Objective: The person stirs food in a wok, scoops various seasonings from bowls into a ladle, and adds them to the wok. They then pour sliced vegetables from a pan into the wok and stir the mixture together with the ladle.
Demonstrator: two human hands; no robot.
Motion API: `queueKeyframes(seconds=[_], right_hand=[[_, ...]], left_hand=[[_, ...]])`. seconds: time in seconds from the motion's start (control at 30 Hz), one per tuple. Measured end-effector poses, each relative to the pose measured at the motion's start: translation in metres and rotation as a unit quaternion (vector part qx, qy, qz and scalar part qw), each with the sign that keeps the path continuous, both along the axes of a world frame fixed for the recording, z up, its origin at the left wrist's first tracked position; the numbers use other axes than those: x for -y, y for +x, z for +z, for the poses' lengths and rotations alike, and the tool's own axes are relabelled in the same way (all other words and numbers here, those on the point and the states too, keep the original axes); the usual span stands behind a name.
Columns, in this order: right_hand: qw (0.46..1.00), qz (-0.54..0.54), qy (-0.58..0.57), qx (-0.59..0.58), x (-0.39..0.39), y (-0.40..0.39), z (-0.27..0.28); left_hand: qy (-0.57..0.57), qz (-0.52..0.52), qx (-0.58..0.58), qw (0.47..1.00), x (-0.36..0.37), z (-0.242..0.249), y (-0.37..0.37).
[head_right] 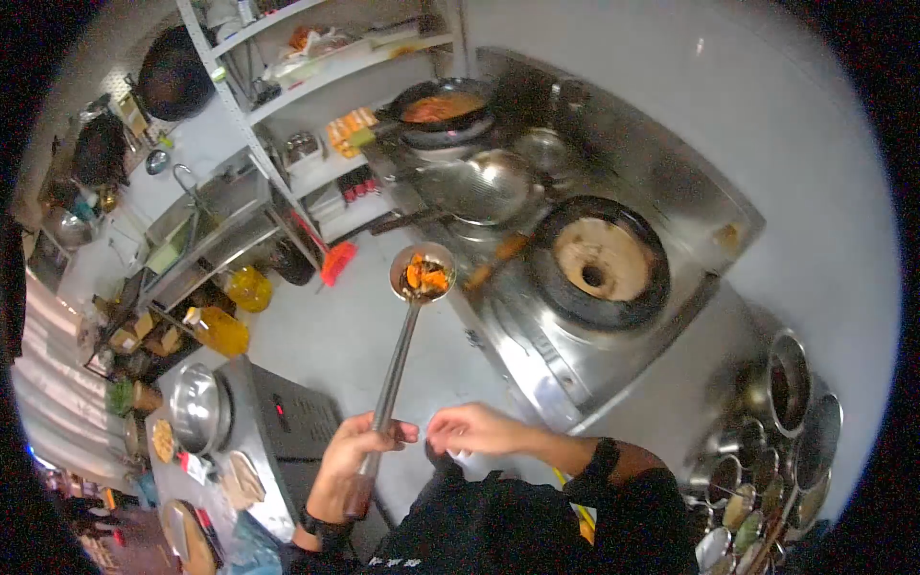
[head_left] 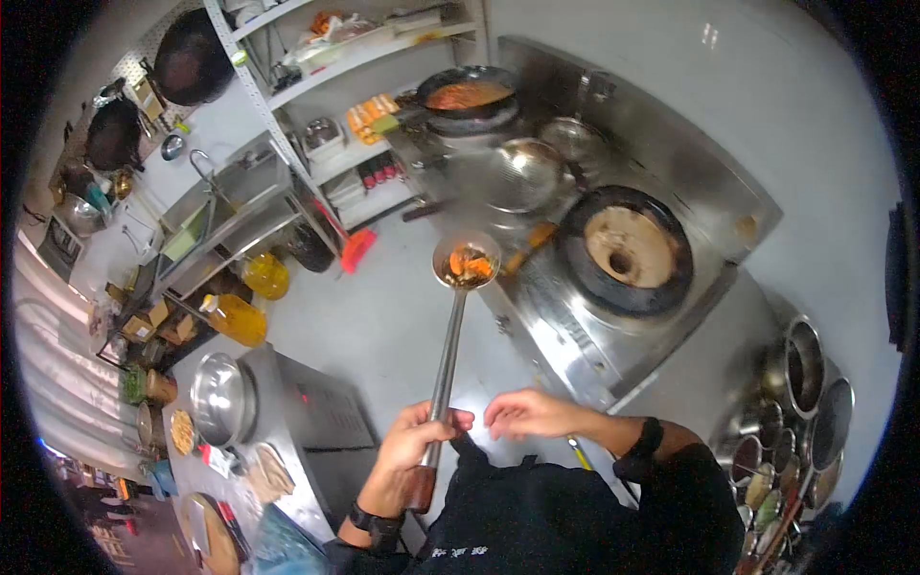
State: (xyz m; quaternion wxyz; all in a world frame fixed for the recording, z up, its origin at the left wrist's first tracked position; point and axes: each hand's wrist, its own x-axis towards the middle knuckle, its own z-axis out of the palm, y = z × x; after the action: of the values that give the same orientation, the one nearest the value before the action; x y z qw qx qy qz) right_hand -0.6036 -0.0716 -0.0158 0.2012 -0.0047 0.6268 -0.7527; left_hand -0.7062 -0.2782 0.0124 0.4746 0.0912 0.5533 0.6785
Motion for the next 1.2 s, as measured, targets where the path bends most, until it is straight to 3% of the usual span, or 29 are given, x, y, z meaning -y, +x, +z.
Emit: queueKeyframes(seconds=[0.07,0.13,0.23,0.3,0.5,0.6,0.67,0.73,0.8,0.9,1.0,1.07,1.13,1.2], right_hand=[[0.996,0.071,-0.048,0.034,0.037,-0.060,-0.009],[0.987,0.012,-0.139,0.075,0.073,-0.107,-0.005],[0.967,-0.092,-0.208,0.114,0.105,-0.174,0.009],[0.953,-0.132,-0.251,0.106,0.105,-0.220,0.002],[0.916,-0.252,-0.304,0.078,0.030,-0.339,0.029],[0.912,-0.289,-0.285,0.061,-0.029,-0.395,0.046],[0.896,-0.310,-0.317,0.029,-0.075,-0.435,0.049],[0.908,-0.358,-0.220,-0.013,-0.124,-0.475,0.053],[0.896,-0.356,-0.266,-0.014,-0.167,-0.518,0.058],[0.871,-0.462,-0.169,0.001,-0.213,-0.581,0.063],[0.869,-0.490,-0.063,0.022,-0.254,-0.636,0.039],[0.833,-0.548,0.036,0.065,-0.273,-0.667,0.022],[0.802,-0.545,0.213,0.115,-0.303,-0.683,-0.012],[0.664,-0.485,0.564,0.072,-0.334,-0.691,-0.058]], left_hand=[[-0.011,0.038,0.002,0.999,0.008,-0.009,-0.046],[-0.087,0.048,0.050,0.994,0.012,-0.003,-0.090],[-0.058,0.129,0.001,0.990,0.001,-0.035,-0.155],[-0.062,0.117,-0.031,0.991,-0.007,-0.042,-0.205],[-0.046,-0.009,-0.101,0.994,-0.080,-0.022,-0.347],[0.031,0.011,-0.159,0.987,-0.109,-0.003,-0.400],[0.007,0.012,-0.172,0.985,-0.109,-0.004,-0.440],[-0.020,0.029,-0.177,0.984,-0.102,-0.021,-0.482],[-0.044,0.054,-0.181,0.981,-0.092,-0.039,-0.526],[-0.081,0.077,-0.186,0.976,-0.080,-0.057,-0.583],[-0.080,0.068,-0.197,0.975,-0.084,-0.081,-0.646],[-0.069,0.041,-0.216,0.973,-0.090,-0.100,-0.689],[-0.067,-0.028,-0.242,0.967,-0.100,-0.110,-0.730],[-0.050,-0.082,-0.291,0.952,-0.114,-0.109,-0.772]])
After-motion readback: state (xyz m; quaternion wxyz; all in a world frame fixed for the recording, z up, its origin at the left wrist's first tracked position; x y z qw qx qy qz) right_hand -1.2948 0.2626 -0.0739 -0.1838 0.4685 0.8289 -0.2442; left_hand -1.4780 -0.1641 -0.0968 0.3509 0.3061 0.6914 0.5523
